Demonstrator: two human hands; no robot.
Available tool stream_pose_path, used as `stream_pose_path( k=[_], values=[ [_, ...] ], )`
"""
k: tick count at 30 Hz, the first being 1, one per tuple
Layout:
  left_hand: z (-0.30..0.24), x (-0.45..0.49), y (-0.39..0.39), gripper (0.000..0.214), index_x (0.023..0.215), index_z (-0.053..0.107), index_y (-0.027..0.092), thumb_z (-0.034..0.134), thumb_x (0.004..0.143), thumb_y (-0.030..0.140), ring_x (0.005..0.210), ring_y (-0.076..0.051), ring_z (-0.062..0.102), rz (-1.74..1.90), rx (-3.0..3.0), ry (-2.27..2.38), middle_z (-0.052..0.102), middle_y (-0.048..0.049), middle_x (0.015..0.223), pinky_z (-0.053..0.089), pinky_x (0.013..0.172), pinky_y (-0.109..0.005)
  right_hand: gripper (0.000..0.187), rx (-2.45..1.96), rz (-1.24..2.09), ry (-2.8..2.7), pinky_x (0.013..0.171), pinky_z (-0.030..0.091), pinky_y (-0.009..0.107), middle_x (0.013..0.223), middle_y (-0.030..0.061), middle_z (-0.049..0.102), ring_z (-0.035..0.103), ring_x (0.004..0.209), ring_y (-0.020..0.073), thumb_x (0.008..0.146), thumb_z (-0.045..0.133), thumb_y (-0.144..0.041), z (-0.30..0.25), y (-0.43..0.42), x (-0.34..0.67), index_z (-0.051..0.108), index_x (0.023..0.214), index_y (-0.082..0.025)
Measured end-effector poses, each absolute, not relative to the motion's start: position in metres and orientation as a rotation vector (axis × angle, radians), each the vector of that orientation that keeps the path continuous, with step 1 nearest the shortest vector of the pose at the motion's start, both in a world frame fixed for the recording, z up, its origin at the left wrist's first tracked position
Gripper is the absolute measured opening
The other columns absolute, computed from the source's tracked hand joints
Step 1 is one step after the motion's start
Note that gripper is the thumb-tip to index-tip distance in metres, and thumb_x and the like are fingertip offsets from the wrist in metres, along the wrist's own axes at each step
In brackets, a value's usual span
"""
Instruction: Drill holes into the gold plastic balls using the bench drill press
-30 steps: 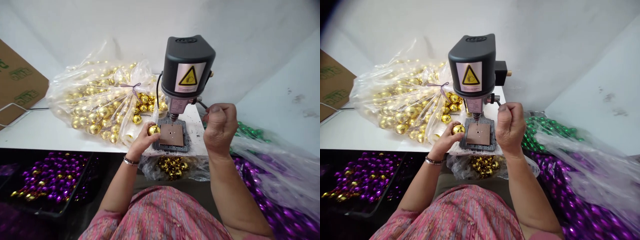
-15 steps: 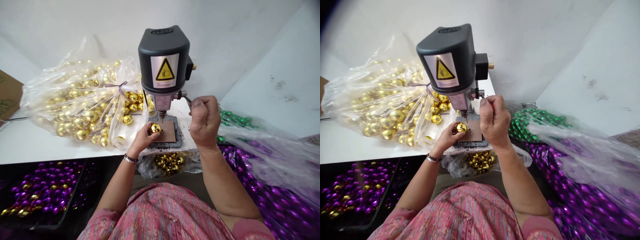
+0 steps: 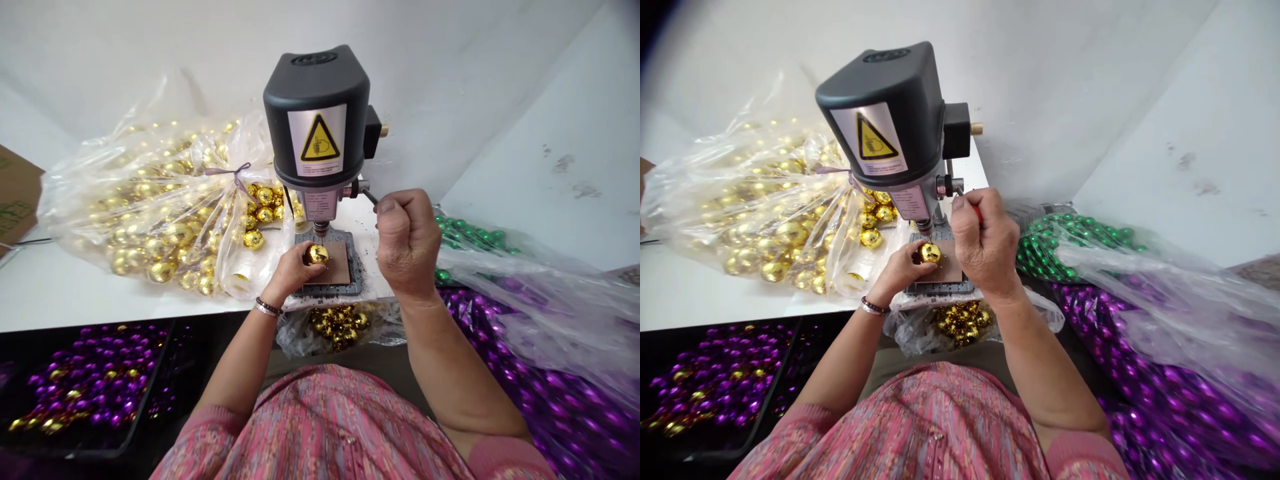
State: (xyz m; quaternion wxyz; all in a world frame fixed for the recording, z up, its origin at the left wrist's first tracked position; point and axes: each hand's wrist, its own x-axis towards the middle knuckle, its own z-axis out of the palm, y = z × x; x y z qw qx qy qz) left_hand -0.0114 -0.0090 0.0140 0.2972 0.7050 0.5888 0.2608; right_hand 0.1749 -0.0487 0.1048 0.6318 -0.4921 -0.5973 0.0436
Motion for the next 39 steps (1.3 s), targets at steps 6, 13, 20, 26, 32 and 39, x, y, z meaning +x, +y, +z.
stream_pose_path(
  k=[6, 13, 20, 26, 32, 39],
  values=[
    [0.006, -0.004, 0.001, 0.06, 0.124, 0.068, 0.017, 0.083, 0.066, 0.026, 0.109, -0.026, 0.064, 0.696, 1.914, 1.535, 0.068, -0.0105, 0.118, 0.047, 0.103, -0.039, 0.03, -1.17, 0.161, -1.386, 0.061, 0.039, 0.025, 0.065, -0.004, 0.052, 0.046, 0.062, 0.0072, 0.095, 0.046, -0.043, 0.129, -0.044, 0.179, 0.051, 0.074, -0.022],
    [-0.001, -0.006, 0.006, 0.063, 0.129, 0.065, 0.016, 0.081, 0.069, 0.029, 0.106, -0.026, 0.065, 0.685, 1.9, 1.463, 0.071, -0.0102, 0.117, 0.049, 0.099, -0.039, 0.032, -1.154, 0.226, -1.387, 0.06, 0.038, 0.025, 0.062, -0.0055, 0.05, 0.045, 0.058, 0.0072, 0.094, 0.046, -0.047, 0.134, -0.043, 0.181, 0.05, 0.073, -0.022],
    [-0.004, -0.006, 0.002, 0.052, 0.118, 0.069, 0.018, 0.079, 0.069, 0.028, 0.099, -0.024, 0.064, 0.737, 1.849, 1.391, 0.073, -0.0059, 0.107, 0.049, 0.093, -0.036, 0.024, -1.116, 0.099, -1.429, 0.057, 0.037, 0.025, 0.059, -0.0062, 0.044, 0.04, 0.054, 0.0073, 0.092, 0.051, -0.038, 0.11, -0.051, 0.18, 0.05, 0.074, -0.023],
    [0.0, -0.005, 0.001, 0.037, 0.104, 0.071, 0.019, 0.078, 0.068, 0.025, 0.092, -0.021, 0.063, 0.743, 1.859, 1.364, 0.071, -0.0029, 0.095, 0.05, 0.088, -0.032, 0.021, -1.119, -0.033, -1.462, 0.059, 0.037, 0.025, 0.062, -0.0058, 0.046, 0.043, 0.057, 0.0073, 0.09, 0.055, -0.03, 0.095, -0.053, 0.179, 0.047, 0.073, -0.022],
    [-0.002, -0.005, 0.002, 0.047, 0.113, 0.07, 0.018, 0.08, 0.068, 0.025, 0.097, -0.023, 0.064, 0.73, 1.849, 1.386, 0.072, -0.0051, 0.103, 0.05, 0.093, -0.035, 0.021, -1.121, -0.056, -1.425, 0.06, 0.04, 0.026, 0.066, -0.0043, 0.051, 0.047, 0.06, 0.009, 0.092, 0.052, -0.036, 0.081, -0.052, 0.178, 0.049, 0.077, -0.022],
    [-0.004, -0.007, 0.002, 0.053, 0.118, 0.069, 0.019, 0.081, 0.068, 0.027, 0.101, -0.024, 0.064, 0.742, 1.829, 1.356, 0.072, -0.0071, 0.111, 0.05, 0.097, -0.038, 0.018, -1.064, -0.105, -1.355, 0.064, 0.046, 0.028, 0.071, -0.002, 0.058, 0.056, 0.065, 0.0107, 0.092, 0.051, -0.036, 0.058, -0.044, 0.176, 0.054, 0.082, -0.022]
  ],
)
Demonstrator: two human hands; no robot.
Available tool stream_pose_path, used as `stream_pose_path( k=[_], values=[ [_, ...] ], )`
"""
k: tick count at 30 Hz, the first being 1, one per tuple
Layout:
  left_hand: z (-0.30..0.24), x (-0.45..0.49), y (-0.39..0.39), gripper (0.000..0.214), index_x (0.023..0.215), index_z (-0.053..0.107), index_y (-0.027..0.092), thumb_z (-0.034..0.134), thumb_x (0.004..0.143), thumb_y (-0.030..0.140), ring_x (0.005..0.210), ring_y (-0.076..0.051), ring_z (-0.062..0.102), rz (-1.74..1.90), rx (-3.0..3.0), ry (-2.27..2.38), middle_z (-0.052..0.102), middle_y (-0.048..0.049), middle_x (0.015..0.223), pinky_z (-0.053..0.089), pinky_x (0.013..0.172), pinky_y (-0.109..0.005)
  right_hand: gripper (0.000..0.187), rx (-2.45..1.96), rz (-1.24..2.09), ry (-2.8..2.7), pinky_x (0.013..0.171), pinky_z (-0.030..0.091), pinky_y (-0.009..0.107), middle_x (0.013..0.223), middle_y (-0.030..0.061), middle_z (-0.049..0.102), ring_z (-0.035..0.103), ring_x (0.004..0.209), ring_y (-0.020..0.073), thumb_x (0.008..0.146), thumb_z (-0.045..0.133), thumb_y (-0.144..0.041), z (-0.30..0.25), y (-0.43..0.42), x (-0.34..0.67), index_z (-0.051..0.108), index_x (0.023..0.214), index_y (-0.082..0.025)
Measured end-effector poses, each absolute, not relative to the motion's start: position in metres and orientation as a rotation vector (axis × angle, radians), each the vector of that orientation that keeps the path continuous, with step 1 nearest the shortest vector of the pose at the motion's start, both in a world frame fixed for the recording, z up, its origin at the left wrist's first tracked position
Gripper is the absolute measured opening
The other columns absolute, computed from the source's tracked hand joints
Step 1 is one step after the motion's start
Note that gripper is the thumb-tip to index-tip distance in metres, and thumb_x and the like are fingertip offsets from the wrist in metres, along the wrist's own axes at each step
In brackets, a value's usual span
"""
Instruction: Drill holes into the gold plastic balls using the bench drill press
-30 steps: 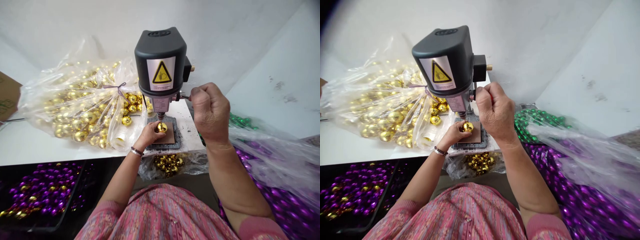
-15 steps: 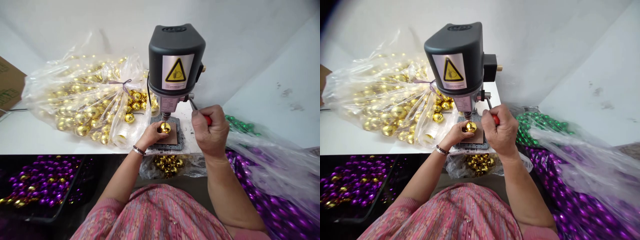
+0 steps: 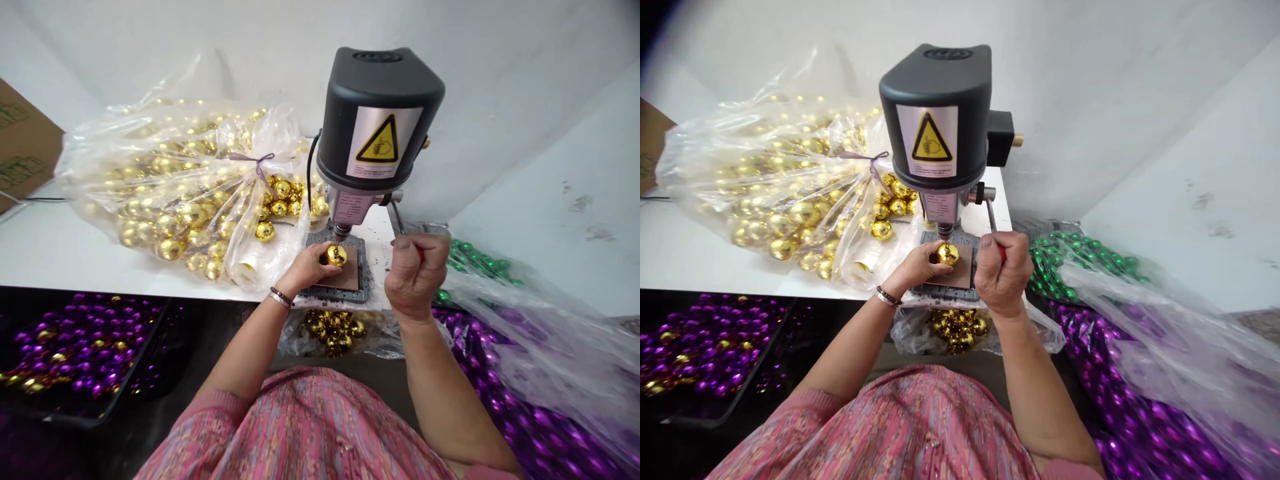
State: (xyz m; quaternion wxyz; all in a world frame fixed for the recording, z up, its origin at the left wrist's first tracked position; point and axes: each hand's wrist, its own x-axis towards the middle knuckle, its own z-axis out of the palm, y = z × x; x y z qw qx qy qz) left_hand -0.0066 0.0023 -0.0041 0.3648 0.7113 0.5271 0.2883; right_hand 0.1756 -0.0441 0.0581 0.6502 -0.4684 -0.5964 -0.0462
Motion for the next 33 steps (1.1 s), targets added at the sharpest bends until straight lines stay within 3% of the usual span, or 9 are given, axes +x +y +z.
stream_pose_path(
  k=[12, 17, 22, 28, 31, 33],
  values=[
    [-0.009, -0.005, 0.002, 0.054, 0.114, 0.071, 0.017, 0.084, 0.063, 0.028, 0.102, -0.027, 0.065, 0.804, 1.803, 1.378, 0.071, -0.0091, 0.111, 0.051, 0.096, -0.04, 0.011, -0.927, -0.027, -1.318, 0.072, 0.052, 0.031, 0.077, -0.0027, 0.059, 0.065, 0.074, 0.0123, 0.09, 0.05, -0.032, 0.024, -0.03, 0.173, 0.05, 0.086, -0.022],
    [-0.01, -0.006, 0.0, 0.054, 0.118, 0.069, 0.018, 0.082, 0.066, 0.027, 0.104, -0.027, 0.066, 0.777, 1.761, 1.359, 0.072, -0.0069, 0.11, 0.049, 0.1, -0.041, 0.021, -1.038, 0.0, -1.266, 0.065, 0.045, 0.028, 0.069, -0.0034, 0.055, 0.055, 0.064, 0.01, 0.092, 0.051, -0.039, 0.067, -0.041, 0.171, 0.051, 0.08, -0.021],
    [-0.013, -0.006, -0.008, 0.059, 0.125, 0.065, 0.017, 0.079, 0.067, 0.02, 0.115, -0.027, 0.064, 0.809, 1.856, 1.336, 0.071, -0.0075, 0.119, 0.048, 0.106, -0.041, 0.034, -1.193, 0.113, -1.171, 0.061, 0.039, 0.027, 0.06, -0.0059, 0.046, 0.049, 0.057, 0.0096, 0.091, 0.05, -0.048, 0.121, -0.04, 0.167, 0.042, 0.071, -0.023],
    [-0.003, -0.025, -0.033, 0.064, 0.133, 0.062, 0.019, 0.07, 0.071, 0.012, 0.126, -0.026, 0.059, 0.758, 2.134, 1.13, 0.063, -0.0104, 0.137, 0.045, 0.112, -0.042, 0.032, -1.184, 0.153, -1.157, 0.061, 0.039, 0.028, 0.063, -0.0055, 0.048, 0.05, 0.058, 0.0102, 0.091, 0.051, -0.049, 0.117, -0.04, 0.166, 0.045, 0.073, -0.023],
    [0.008, -0.044, -0.037, 0.054, 0.131, 0.065, 0.022, 0.062, 0.077, 0.012, 0.115, -0.021, 0.065, 0.724, 2.122, 1.098, 0.067, -0.007, 0.133, 0.052, 0.103, -0.037, 0.031, -1.179, 0.13, -1.161, 0.061, 0.039, 0.029, 0.064, -0.005, 0.05, 0.051, 0.058, 0.0107, 0.09, 0.051, -0.049, 0.11, -0.043, 0.167, 0.047, 0.074, -0.023],
    [0.014, -0.057, -0.029, 0.047, 0.126, 0.068, 0.02, 0.055, 0.082, 0.011, 0.108, -0.02, 0.067, 0.789, 2.053, 1.337, 0.071, -0.007, 0.125, 0.053, 0.1, -0.034, 0.032, -1.177, 0.11, -1.165, 0.062, 0.04, 0.03, 0.063, -0.0049, 0.051, 0.051, 0.058, 0.0107, 0.09, 0.05, -0.05, 0.107, -0.044, 0.168, 0.048, 0.074, -0.022]
  ],
)
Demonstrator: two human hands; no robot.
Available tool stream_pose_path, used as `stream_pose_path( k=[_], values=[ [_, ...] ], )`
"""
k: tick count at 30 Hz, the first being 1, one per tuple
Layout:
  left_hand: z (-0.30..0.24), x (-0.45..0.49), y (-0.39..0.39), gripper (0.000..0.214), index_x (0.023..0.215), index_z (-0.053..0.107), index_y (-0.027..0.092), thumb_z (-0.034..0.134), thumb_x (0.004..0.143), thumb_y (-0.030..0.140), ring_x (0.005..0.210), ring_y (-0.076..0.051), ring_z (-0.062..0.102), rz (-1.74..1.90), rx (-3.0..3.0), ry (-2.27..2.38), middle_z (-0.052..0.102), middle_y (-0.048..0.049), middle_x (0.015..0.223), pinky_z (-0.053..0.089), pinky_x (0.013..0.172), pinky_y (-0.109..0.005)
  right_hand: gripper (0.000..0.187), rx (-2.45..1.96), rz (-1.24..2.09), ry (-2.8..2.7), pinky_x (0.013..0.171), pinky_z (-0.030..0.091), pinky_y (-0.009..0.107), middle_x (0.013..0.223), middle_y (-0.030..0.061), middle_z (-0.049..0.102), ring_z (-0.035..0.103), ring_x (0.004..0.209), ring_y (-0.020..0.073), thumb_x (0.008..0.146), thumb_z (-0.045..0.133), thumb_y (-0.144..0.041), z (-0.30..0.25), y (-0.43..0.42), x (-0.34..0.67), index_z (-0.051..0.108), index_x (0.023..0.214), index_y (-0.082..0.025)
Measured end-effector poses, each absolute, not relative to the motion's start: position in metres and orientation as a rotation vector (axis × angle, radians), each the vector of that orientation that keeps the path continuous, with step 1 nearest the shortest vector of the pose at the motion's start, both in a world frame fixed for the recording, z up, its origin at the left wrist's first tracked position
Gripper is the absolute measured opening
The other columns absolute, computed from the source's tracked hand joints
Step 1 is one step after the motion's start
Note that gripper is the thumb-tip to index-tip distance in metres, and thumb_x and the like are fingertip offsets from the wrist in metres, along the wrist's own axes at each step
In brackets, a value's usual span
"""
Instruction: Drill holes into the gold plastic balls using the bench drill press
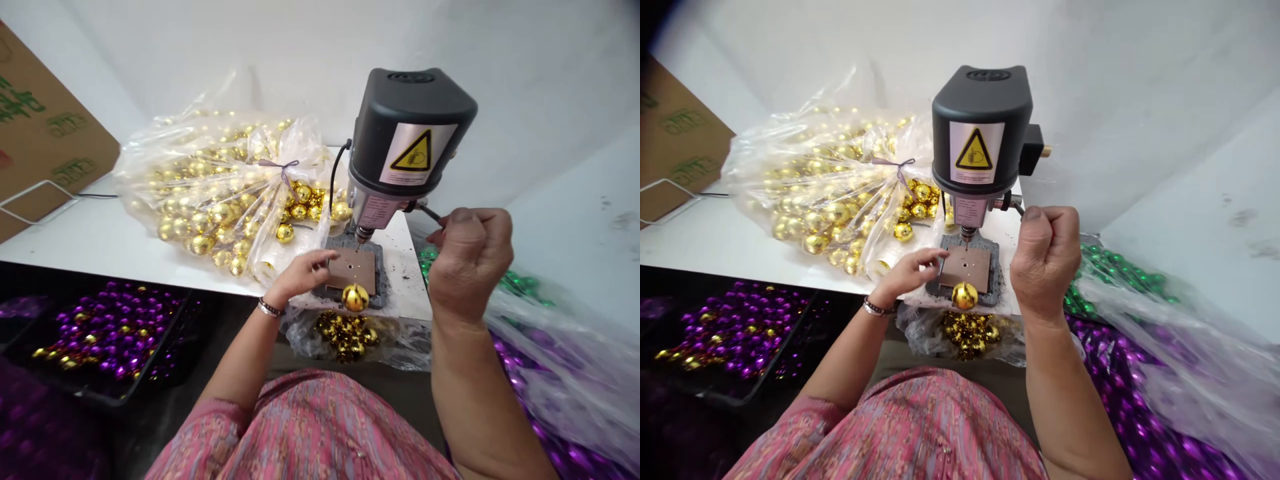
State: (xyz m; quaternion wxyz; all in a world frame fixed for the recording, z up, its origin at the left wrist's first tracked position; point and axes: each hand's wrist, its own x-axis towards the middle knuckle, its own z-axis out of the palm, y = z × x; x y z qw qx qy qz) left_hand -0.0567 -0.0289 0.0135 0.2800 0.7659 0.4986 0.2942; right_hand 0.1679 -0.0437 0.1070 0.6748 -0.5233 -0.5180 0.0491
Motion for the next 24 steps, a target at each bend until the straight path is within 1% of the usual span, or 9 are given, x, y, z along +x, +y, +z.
stream_pose_path(
  k=[2, 4, 8, 10, 13, 16, 18, 21, 24],
  values=[
    [0.018, -0.068, -0.013, 0.045, 0.125, 0.069, 0.018, 0.05, 0.085, 0.009, 0.113, -0.021, 0.066, 0.88, 1.967, 1.729, 0.072, -0.0091, 0.123, 0.05, 0.104, -0.035, 0.032, -1.178, 0.097, -1.174, 0.062, 0.04, 0.03, 0.063, -0.005, 0.051, 0.052, 0.058, 0.0108, 0.09, 0.05, -0.051, 0.105, -0.043, 0.169, 0.049, 0.075, -0.022],
    [0.02, -0.078, 0.006, 0.049, 0.131, 0.065, 0.015, 0.048, 0.086, 0.007, 0.124, -0.025, 0.061, 0.883, 1.874, 2.082, 0.068, -0.0128, 0.13, 0.046, 0.11, -0.037, 0.032, -1.169, 0.098, -1.191, 0.062, 0.041, 0.03, 0.064, -0.0046, 0.052, 0.052, 0.059, 0.0106, 0.091, 0.05, -0.051, 0.103, -0.043, 0.171, 0.05, 0.076, -0.022],
    [0.016, -0.093, 0.032, 0.055, 0.143, 0.054, 0.013, 0.049, 0.088, 0.014, 0.127, -0.033, 0.059, 0.617, 1.766, 2.323, 0.054, -0.0189, 0.148, 0.048, 0.105, -0.043, 0.031, -1.158, 0.112, -1.233, 0.062, 0.042, 0.03, 0.067, -0.0036, 0.053, 0.054, 0.061, 0.0099, 0.093, 0.048, -0.049, 0.101, -0.042, 0.174, 0.053, 0.08, -0.022],
    [0.01, -0.096, 0.037, 0.057, 0.144, 0.052, 0.014, 0.053, 0.088, 0.019, 0.123, -0.035, 0.061, 0.519, 1.744, 2.316, 0.053, -0.0197, 0.148, 0.049, 0.1, -0.046, 0.03, -1.152, 0.105, -1.24, 0.062, 0.042, 0.03, 0.066, -0.0039, 0.051, 0.053, 0.061, 0.0098, 0.094, 0.047, -0.048, 0.099, -0.042, 0.174, 0.054, 0.081, -0.022],
    [0.0, -0.097, 0.04, 0.058, 0.143, 0.052, 0.015, 0.058, 0.086, 0.023, 0.118, -0.035, 0.062, 0.523, 1.756, 2.277, 0.062, -0.0208, 0.136, 0.049, 0.098, -0.045, 0.03, -1.138, 0.092, -1.237, 0.061, 0.041, 0.029, 0.064, -0.0045, 0.049, 0.052, 0.06, 0.0096, 0.095, 0.047, -0.048, 0.097, -0.042, 0.174, 0.054, 0.081, -0.023],
    [-0.002, -0.095, 0.038, 0.053, 0.136, 0.058, 0.015, 0.062, 0.083, 0.021, 0.112, -0.03, 0.063, 0.68, 1.814, 2.188, 0.067, -0.0178, 0.122, 0.048, 0.099, -0.04, 0.028, -1.149, 0.074, -1.238, 0.06, 0.041, 0.029, 0.063, -0.0048, 0.049, 0.051, 0.059, 0.0093, 0.095, 0.047, -0.046, 0.097, -0.043, 0.173, 0.053, 0.08, -0.023],
    [0.006, -0.093, 0.03, 0.05, 0.131, 0.059, 0.015, 0.064, 0.082, 0.021, 0.103, -0.026, 0.064, 0.83, 1.836, 2.092, 0.068, -0.0142, 0.113, 0.049, 0.095, -0.036, 0.028, -1.146, 0.066, -1.24, 0.059, 0.04, 0.028, 0.064, -0.0048, 0.05, 0.051, 0.058, 0.009, 0.095, 0.047, -0.046, 0.096, -0.043, 0.173, 0.053, 0.08, -0.024],
    [0.022, -0.087, 0.008, 0.055, 0.134, 0.052, 0.016, 0.064, 0.081, 0.025, 0.084, -0.018, 0.062, 1.017, 1.829, 1.83, 0.066, -0.0074, 0.1, 0.052, 0.08, -0.031, 0.031, -1.125, 0.079, -1.234, 0.059, 0.04, 0.028, 0.065, -0.0047, 0.051, 0.051, 0.058, 0.0088, 0.095, 0.046, -0.05, 0.094, -0.042, 0.172, 0.053, 0.081, -0.023],
    [0.031, -0.074, -0.018, 0.066, 0.135, 0.04, 0.02, 0.069, 0.076, 0.028, 0.078, -0.013, 0.06, 0.985, 1.811, 1.409, 0.064, -0.0044, 0.105, 0.05, 0.071, -0.026, 0.035, -1.1, 0.097, -1.217, 0.06, 0.041, 0.028, 0.067, -0.0046, 0.05, 0.052, 0.059, 0.0087, 0.094, 0.045, -0.054, 0.092, -0.04, 0.172, 0.053, 0.082, -0.023]
  ],
)
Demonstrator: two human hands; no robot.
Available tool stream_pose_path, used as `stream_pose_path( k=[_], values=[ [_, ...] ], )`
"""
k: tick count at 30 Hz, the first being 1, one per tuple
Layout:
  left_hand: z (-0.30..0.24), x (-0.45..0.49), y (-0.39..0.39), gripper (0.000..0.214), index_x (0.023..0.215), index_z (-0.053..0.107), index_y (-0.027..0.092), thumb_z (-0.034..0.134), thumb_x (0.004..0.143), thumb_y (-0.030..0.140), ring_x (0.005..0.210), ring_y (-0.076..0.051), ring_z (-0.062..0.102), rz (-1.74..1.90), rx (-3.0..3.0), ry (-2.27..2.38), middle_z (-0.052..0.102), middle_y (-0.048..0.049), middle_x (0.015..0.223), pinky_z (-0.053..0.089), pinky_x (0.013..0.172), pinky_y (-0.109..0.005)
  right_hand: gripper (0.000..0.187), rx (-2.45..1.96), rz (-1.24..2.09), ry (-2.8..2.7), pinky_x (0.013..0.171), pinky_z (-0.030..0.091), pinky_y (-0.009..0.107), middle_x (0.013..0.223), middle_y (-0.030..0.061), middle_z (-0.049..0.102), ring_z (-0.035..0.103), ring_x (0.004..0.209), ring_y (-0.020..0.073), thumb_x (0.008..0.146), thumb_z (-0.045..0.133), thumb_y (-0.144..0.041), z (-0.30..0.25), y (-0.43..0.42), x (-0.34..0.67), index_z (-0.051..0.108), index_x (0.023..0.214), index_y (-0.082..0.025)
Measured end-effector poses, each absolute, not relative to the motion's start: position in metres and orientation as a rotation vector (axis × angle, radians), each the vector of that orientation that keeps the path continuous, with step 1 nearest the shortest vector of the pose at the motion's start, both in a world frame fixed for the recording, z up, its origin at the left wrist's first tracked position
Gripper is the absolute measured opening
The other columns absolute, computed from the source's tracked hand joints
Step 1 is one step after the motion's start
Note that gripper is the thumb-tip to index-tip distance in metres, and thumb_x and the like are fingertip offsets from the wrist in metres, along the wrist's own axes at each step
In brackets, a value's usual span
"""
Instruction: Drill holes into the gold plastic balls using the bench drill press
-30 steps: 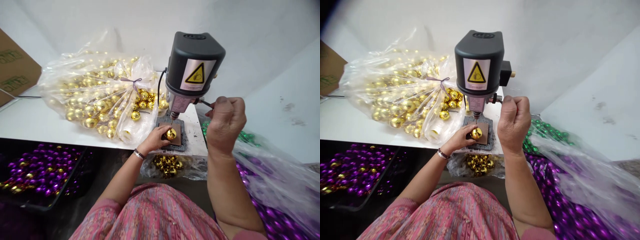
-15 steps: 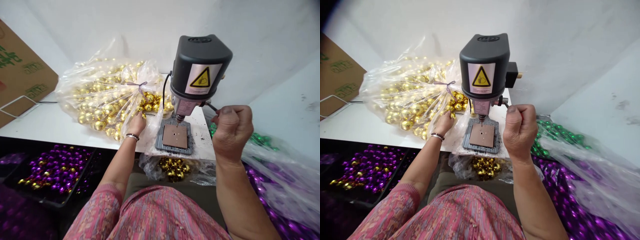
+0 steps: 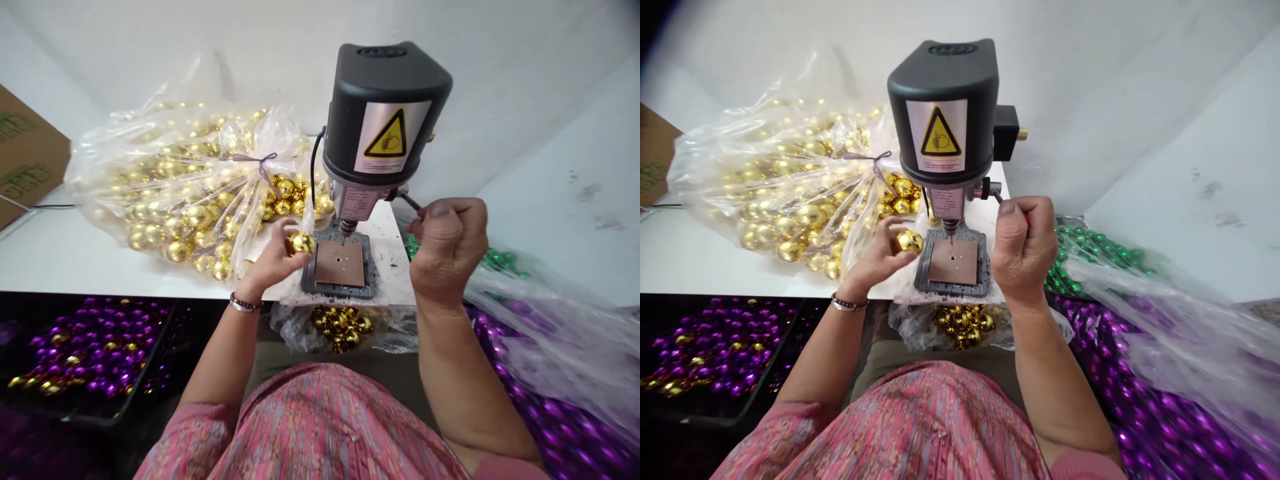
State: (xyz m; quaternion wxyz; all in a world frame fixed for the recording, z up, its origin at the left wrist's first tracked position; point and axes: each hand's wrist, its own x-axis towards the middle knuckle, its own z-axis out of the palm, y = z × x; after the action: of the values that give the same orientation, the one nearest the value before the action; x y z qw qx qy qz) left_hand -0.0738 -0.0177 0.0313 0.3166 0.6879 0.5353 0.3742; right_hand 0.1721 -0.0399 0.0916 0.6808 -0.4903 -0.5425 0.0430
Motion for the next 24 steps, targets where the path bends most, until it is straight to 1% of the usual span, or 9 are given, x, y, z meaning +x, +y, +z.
stream_pose_path(
  k=[2, 5, 9, 12, 15, 18, 20, 24],
  values=[
    [0.029, -0.062, -0.028, 0.061, 0.128, 0.043, 0.02, 0.071, 0.075, 0.031, 0.077, -0.012, 0.059, 0.847, 1.797, 1.285, 0.064, -0.0027, 0.102, 0.05, 0.07, -0.025, 0.035, -1.084, 0.086, -1.221, 0.061, 0.042, 0.028, 0.07, -0.0041, 0.052, 0.052, 0.06, 0.0086, 0.094, 0.045, -0.055, 0.092, -0.039, 0.172, 0.054, 0.082, -0.023],
    [0.019, -0.046, -0.031, 0.05, 0.119, 0.05, 0.018, 0.07, 0.077, 0.034, 0.08, -0.014, 0.06, 0.746, 1.793, 1.338, 0.066, -0.0023, 0.098, 0.05, 0.073, -0.027, 0.034, -1.073, 0.061, -1.252, 0.061, 0.043, 0.027, 0.071, -0.0038, 0.054, 0.053, 0.061, 0.0084, 0.095, 0.046, -0.053, 0.093, -0.041, 0.172, 0.053, 0.081, -0.023],
    [0.01, -0.038, -0.024, 0.05, 0.124, 0.054, 0.019, 0.07, 0.079, 0.037, 0.087, -0.017, 0.064, 0.775, 1.784, 1.441, 0.069, -0.0038, 0.108, 0.051, 0.081, -0.031, 0.031, -1.071, 0.021, -1.29, 0.059, 0.042, 0.025, 0.067, -0.0044, 0.054, 0.052, 0.06, 0.0075, 0.096, 0.044, -0.048, 0.095, -0.044, 0.172, 0.052, 0.08, -0.023],
    [0.01, -0.037, -0.022, 0.046, 0.121, 0.058, 0.021, 0.07, 0.08, 0.038, 0.089, -0.017, 0.065, 0.768, 1.813, 1.485, 0.07, -0.0028, 0.108, 0.051, 0.084, -0.031, 0.029, -1.069, -0.002, -1.299, 0.061, 0.042, 0.026, 0.068, -0.004, 0.053, 0.052, 0.062, 0.0079, 0.097, 0.043, -0.044, 0.099, -0.043, 0.171, 0.051, 0.079, -0.022],
    [0.009, -0.034, -0.023, 0.046, 0.121, 0.06, 0.02, 0.07, 0.08, 0.037, 0.091, -0.018, 0.066, 0.772, 1.828, 1.507, 0.071, -0.003, 0.107, 0.051, 0.085, -0.03, 0.028, -1.102, 0.016, -1.273, 0.06, 0.039, 0.027, 0.061, -0.0048, 0.046, 0.045, 0.058, 0.0084, 0.094, 0.047, -0.039, 0.115, -0.038, 0.17, 0.045, 0.072, -0.022],
    [0.006, -0.03, -0.022, 0.047, 0.121, 0.059, 0.019, 0.07, 0.079, 0.036, 0.09, -0.017, 0.066, 0.78, 1.812, 1.517, 0.072, -0.0032, 0.104, 0.052, 0.083, -0.03, 0.032, -1.178, 0.006, -1.281, 0.062, 0.036, 0.028, 0.057, -0.005, 0.041, 0.039, 0.057, 0.0087, 0.094, 0.047, -0.034, 0.14, -0.029, 0.171, 0.039, 0.065, -0.023],
    [0.006, -0.027, -0.021, 0.046, 0.12, 0.06, 0.019, 0.071, 0.078, 0.035, 0.088, -0.017, 0.066, 0.773, 1.81, 1.54, 0.073, -0.0029, 0.103, 0.052, 0.082, -0.03, 0.036, -1.259, -0.011, -1.318, 0.066, 0.037, 0.03, 0.058, -0.0041, 0.043, 0.04, 0.06, 0.0094, 0.096, 0.046, -0.033, 0.157, -0.021, 0.173, 0.037, 0.062, -0.023],
    [0.013, -0.022, -0.018, 0.045, 0.118, 0.062, 0.019, 0.073, 0.076, 0.032, 0.086, -0.017, 0.066, 0.707, 1.849, 1.591, 0.073, -0.0026, 0.101, 0.051, 0.08, -0.028, 0.038, -1.413, 0.069, -1.338, 0.076, 0.037, 0.032, 0.064, -0.0027, 0.048, 0.047, 0.068, 0.0108, 0.097, 0.047, -0.031, 0.184, -0.006, 0.174, 0.042, 0.06, -0.023]
  ],
)
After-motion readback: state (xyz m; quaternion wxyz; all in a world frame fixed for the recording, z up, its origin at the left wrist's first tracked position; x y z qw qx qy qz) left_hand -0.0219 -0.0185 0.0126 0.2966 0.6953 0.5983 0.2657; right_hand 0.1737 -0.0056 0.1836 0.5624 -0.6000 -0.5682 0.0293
